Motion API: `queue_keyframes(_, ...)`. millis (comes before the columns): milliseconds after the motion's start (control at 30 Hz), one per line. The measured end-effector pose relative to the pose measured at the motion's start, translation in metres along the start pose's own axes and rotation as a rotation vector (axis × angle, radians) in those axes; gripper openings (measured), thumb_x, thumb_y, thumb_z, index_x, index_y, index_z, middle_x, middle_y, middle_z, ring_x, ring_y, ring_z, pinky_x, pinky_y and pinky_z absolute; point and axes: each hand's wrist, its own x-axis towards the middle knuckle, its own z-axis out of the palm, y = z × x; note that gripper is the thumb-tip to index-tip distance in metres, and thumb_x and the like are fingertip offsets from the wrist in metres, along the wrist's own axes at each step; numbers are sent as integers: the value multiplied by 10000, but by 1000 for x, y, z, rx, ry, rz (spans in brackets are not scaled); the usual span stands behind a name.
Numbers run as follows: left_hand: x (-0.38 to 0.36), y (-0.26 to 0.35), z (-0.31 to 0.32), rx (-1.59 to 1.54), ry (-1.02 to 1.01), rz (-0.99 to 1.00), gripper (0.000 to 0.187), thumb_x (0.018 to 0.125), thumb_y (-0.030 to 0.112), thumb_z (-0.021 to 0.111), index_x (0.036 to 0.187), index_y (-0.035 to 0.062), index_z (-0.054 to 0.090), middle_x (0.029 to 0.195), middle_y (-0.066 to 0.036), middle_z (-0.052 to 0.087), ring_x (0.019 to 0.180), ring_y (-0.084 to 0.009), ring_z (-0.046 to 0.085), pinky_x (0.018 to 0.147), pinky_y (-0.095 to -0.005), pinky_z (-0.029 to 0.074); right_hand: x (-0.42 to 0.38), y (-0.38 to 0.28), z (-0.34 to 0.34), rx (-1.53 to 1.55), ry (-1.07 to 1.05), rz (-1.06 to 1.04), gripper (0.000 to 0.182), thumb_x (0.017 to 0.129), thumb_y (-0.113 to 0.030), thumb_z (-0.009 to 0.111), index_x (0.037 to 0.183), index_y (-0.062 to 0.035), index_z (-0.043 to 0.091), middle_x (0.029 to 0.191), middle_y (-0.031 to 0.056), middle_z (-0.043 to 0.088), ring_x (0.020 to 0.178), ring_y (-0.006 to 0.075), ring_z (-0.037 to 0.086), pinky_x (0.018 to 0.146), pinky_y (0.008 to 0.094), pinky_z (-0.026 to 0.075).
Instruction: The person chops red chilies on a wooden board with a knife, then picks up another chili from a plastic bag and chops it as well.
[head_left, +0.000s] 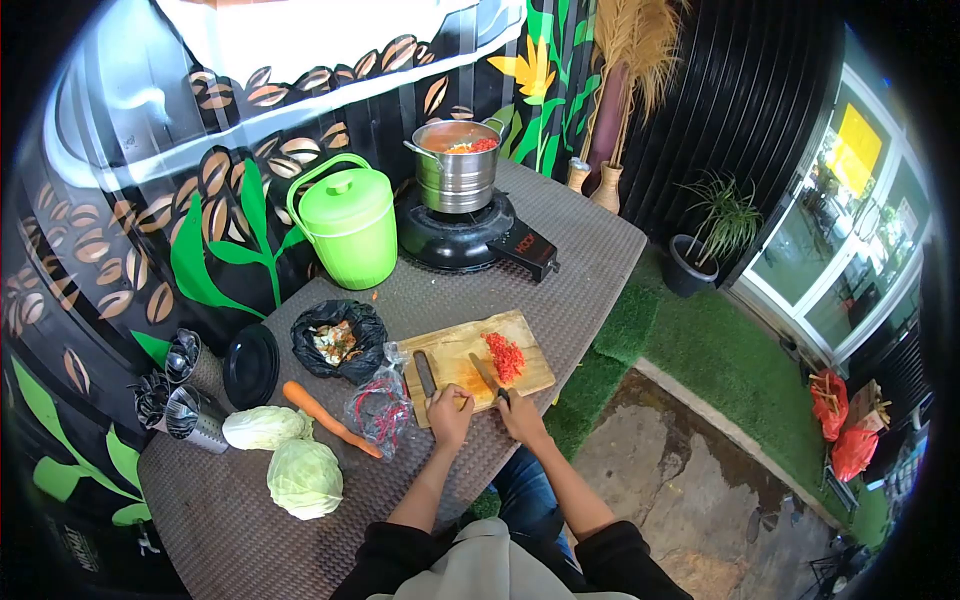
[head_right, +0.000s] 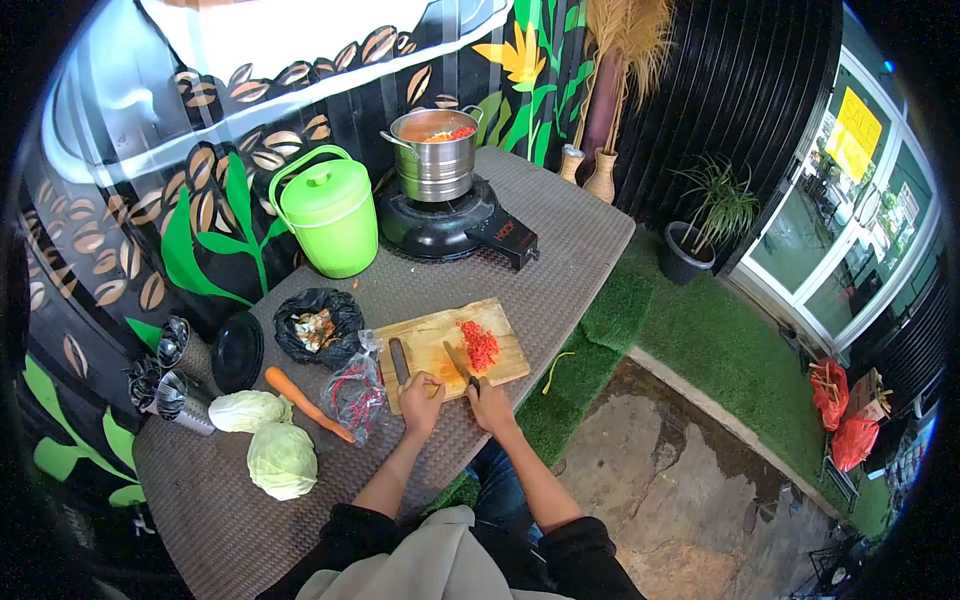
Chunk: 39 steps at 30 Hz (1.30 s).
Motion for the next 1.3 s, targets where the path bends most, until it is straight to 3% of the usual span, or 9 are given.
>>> queue_keyframes(233,0,-3,3,81,0,24,109,731,147,701,756,102,605,757,-11,627,802,-218,580,812,-357,389,3,-10,-6,-69,114,67,328,908,-290,456,989,27,482,810,317,607,780,463,605,678,527,487)
queue_keyframes(433,1,-2,4,71,22,3,106,711,139,700,745,107,605,744,-18,626,796,-229,582,779,-353,395,0,-17,16,-400,172,-100,265,884,-244,501,1031,-25,485,805,204,613,713,361,640,626,444,513)
queue_keyframes(633,5,-6,1,51,-34,3,103,708,143,699,748,114,609,746,-17,633,796,-239,586,758,-361,399,-7,-18,29,-602,315,-108,213,850,-189,540,1030,-78,520,970,140,534,908,287,569,671,372,512)
queue_keyframes(833,8,-8,-12,-173,-214,-72,110,725,129,715,761,99,615,744,-17,635,672,-197,583,723,-344,413,-20,-39,22,-576,407,-125,346,806,-281,603,1045,-51,507,1015,178,497,1036,350,454,821,477,382)
queue_keyframes(900,3,-6,-18,-282,-80,-1,151,726,84,734,790,42,603,716,-41,617,578,-136,539,519,-284,425,-25,-55,24,-466,529,-244,401,794,-310,605,1083,-47,514,1054,195,467,1066,366,404,880,506,282)
queue_keyframes(1100,-15,-3,-73,-65,386,126,114,798,10,625,900,25,577,886,-93,597,848,-281,552,765,-370,435,-31,-108,51,-280,401,-495,356,748,-189,593,1054,-18,528,1077,215,463,1057,362,420,875,490,311)
queue_keyframes(1167,-11,-7,-98,124,556,106,158,794,4,622,939,9,558,949,-117,591,879,-285,550,773,-370,434,-25,-118,65,13,166,-654,272,760,-61,539,1024,3,543,1050,200,494,1008,361,479,857,458,377)
queue_keyframes(1233,-8,-34,-115,228,555,47,195,790,4,621,974,3,555,994,-123,582,830,-267,568,750,-359,446,-15,-123,83,115,132,-751,281,747,38,485,1020,24,552,1038,202,522,981,364,526,841,419,429)
queue_keyframes(1300,-9,-56,-125,-28,360,-219,215,801,-35,584,1008,21,563,1008,-133,567,767,-245,574,721,-363,465,-3,-128,96,114,-101,-861,312,739,60,474,1040,37,550,1053,220,524,1000,374,533,839,416,442)
